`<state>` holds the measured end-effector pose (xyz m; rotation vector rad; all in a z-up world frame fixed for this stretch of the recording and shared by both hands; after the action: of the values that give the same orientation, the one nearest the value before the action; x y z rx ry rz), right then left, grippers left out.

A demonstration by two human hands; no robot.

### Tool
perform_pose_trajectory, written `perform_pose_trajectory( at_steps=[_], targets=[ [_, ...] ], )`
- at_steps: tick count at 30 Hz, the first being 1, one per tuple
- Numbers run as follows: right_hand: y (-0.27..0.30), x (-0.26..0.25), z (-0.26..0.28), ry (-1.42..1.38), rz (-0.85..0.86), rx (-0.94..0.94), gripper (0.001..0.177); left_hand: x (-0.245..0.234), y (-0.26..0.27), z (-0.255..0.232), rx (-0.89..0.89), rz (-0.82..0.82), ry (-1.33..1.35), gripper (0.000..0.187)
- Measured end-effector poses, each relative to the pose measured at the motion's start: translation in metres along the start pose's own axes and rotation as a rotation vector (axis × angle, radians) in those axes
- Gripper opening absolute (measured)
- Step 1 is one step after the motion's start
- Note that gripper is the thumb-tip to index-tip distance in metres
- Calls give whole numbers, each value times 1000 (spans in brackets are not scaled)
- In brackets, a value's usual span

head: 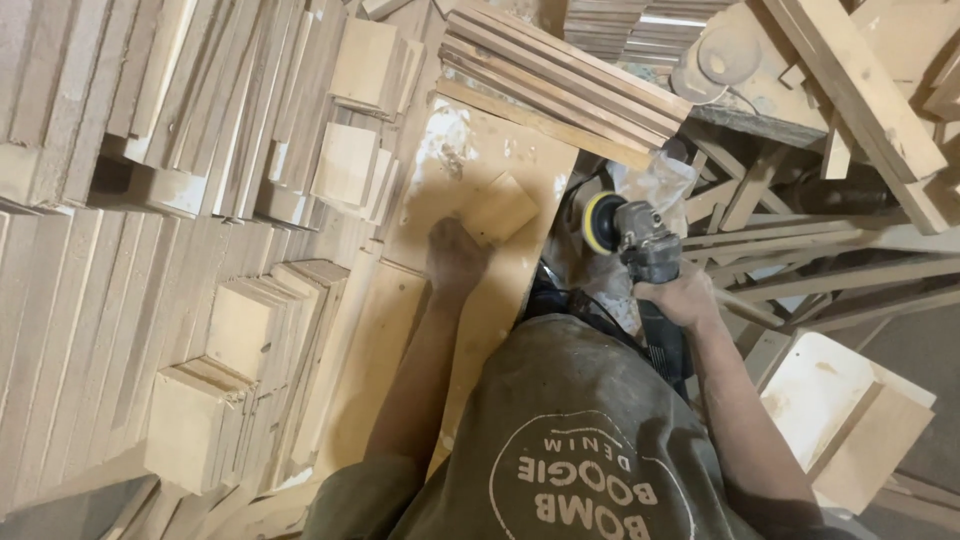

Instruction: The person uses an orbital sander to smooth the surface of a small wooden plank on a workbench. They then pick up a longer wooden plank and continue sanding its surface.

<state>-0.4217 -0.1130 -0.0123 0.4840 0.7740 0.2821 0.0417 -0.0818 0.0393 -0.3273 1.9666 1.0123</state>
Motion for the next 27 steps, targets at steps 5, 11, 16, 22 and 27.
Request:
perform_pose_trajectory(
  at_steps=[5,11,16,22,27],
  targets=[
    [10,13,42,118,84,-42,70,20,9,-10,110,-7,-126,124],
    [4,23,75,270,165,-98,80,47,-31,12,96,14,-120,123],
    [0,24,118,406,224,-134,79,66,-31,12,374,-190,-182,105],
    [-2,43,142,594,310,-241,78,72,-31,10,346,-182,-317,118],
    [5,51,196,744,391,-264,70,72,-27,8,343,-88,-423,120]
  ],
)
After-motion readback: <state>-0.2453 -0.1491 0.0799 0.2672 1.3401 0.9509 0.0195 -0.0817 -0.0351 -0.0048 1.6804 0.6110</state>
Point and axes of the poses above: each hand's wrist, its own y-axis away from the middle knuckle, its own x-axis out of the palm, z = x × y, the point moved 9 cm from there along -y, towards the middle knuckle, and after that the axes turned 12 degrees about -x, right-handed, at the moved point
